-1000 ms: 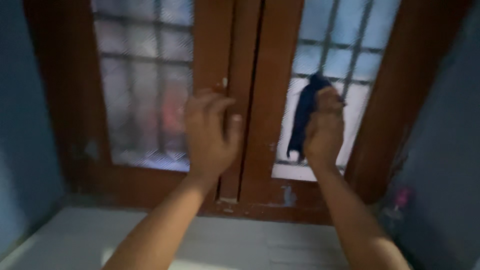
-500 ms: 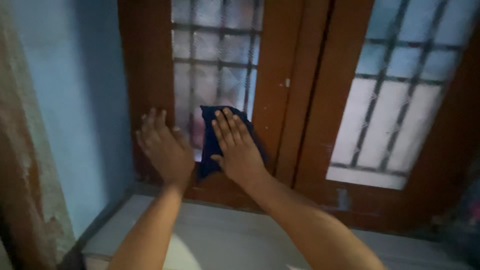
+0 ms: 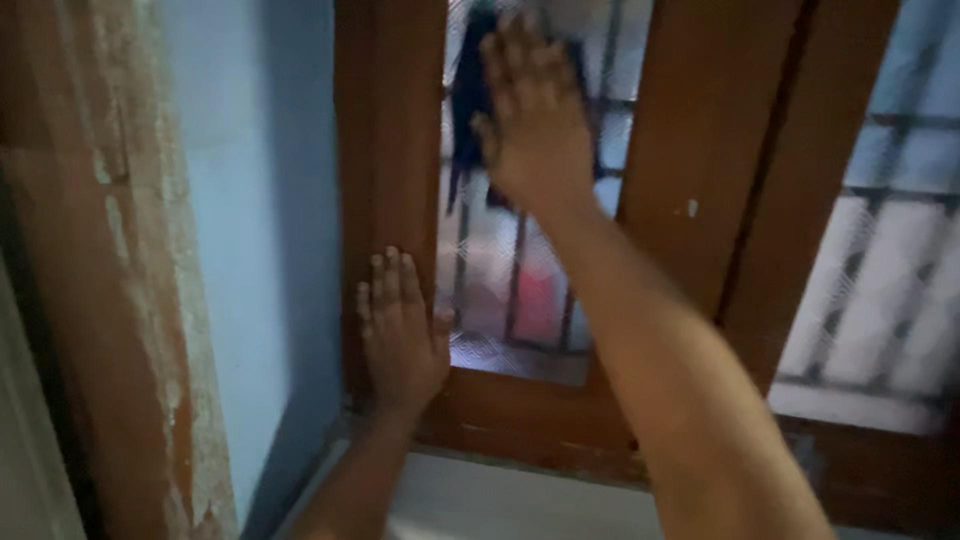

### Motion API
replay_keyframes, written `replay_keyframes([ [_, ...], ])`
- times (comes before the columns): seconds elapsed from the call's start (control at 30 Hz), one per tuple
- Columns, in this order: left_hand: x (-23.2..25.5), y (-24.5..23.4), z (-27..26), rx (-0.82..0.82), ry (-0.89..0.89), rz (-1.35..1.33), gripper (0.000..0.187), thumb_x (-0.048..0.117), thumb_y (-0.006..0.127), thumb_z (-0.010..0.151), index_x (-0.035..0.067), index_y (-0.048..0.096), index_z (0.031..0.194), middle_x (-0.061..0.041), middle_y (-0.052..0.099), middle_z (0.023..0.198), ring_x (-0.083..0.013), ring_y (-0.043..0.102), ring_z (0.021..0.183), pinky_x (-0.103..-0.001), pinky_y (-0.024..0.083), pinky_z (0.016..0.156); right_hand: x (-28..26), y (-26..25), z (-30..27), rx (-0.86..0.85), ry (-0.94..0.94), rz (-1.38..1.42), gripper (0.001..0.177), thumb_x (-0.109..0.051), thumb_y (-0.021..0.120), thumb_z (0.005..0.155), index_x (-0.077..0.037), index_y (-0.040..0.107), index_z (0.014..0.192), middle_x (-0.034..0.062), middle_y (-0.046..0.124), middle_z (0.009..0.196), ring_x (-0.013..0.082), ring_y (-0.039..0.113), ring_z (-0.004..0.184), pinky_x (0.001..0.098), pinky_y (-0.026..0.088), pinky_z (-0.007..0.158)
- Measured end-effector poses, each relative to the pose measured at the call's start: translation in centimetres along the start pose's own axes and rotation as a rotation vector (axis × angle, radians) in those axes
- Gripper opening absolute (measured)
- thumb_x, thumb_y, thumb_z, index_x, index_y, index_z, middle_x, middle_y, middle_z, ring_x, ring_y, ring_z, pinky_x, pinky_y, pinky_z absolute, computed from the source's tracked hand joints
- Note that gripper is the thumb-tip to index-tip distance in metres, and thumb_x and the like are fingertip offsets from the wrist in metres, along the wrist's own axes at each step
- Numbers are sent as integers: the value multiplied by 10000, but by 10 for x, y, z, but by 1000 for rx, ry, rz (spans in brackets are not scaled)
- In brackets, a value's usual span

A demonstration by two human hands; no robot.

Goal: The person wipes a wooden window frame and sill with a blue cloth. They spray a cleaning solution from a pink-capped bottle onto the sill and continue wiping the frame and sill repeatedly.

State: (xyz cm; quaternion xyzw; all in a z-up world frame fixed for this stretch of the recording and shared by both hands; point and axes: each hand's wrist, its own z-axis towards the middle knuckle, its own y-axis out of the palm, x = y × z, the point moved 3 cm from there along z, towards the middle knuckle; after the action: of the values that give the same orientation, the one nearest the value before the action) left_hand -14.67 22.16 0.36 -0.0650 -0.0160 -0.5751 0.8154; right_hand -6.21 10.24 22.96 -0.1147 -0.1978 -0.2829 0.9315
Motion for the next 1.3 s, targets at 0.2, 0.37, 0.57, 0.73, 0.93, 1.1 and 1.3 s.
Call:
replay_keyframes([
  [0.2,0,-2,-4,42,32,-34,753,502,290,1082,-28,223,1613,-240,235,1685,-387,197,1584,-565,127,1282,-5,4,-6,95,-78,-34,646,-296,551,1118,40,337,1626,207,307,1700,341,226,1594,517,176,1307],
  [0.37,-2,-4,-4,104,66,-98,751,526,291,1086,-4,236,1615,-226,240,1690,-383,197,1597,-574,135,1298,-60,-13,-102,-315,-238,142,689,-257,571,962,52,379,1547,248,313,1643,383,262,1519,469,226,1265],
  [0.57,3,-10,1,57,43,-84,761,489,359,1051,-31,274,1600,-259,255,1675,-413,201,1578,-615,168,1260,-56,-15,-144,-629,-701,103,832,-326,602,773,-75,337,1521,122,300,1633,307,313,1503,495,258,1151],
  [0.73,11,-7,20,109,-22,129,669,398,488,1026,13,391,1564,-225,419,1532,-423,397,1399,-596,305,1166,-6,-9,-56,-452,-272,-89,655,-272,559,973,32,366,1521,244,360,1590,375,472,1357,453,386,1139],
  [0.93,11,-3,33,408,46,18,537,385,562,1073,25,478,1462,-214,446,1450,-429,417,1389,-586,329,1203,-37,11,9,-234,-168,396,442,-240,487,984,-71,523,1390,139,521,1455,292,533,1348,430,413,1156],
  [1.1,4,-3,25,506,141,-6,454,375,594,1040,51,496,1342,-206,431,1407,-417,410,1365,-604,308,1193,-75,6,13,-177,-781,176,580,-279,529,915,-63,469,1450,117,453,1552,266,496,1366,427,385,1136],
  [1.3,6,4,32,399,104,101,435,366,578,1020,79,491,1335,-177,450,1398,-386,400,1371,-602,259,1194,-36,22,87,122,-432,153,539,-236,519,1006,-57,504,1514,117,469,1579,269,448,1448,437,327,1196],
])
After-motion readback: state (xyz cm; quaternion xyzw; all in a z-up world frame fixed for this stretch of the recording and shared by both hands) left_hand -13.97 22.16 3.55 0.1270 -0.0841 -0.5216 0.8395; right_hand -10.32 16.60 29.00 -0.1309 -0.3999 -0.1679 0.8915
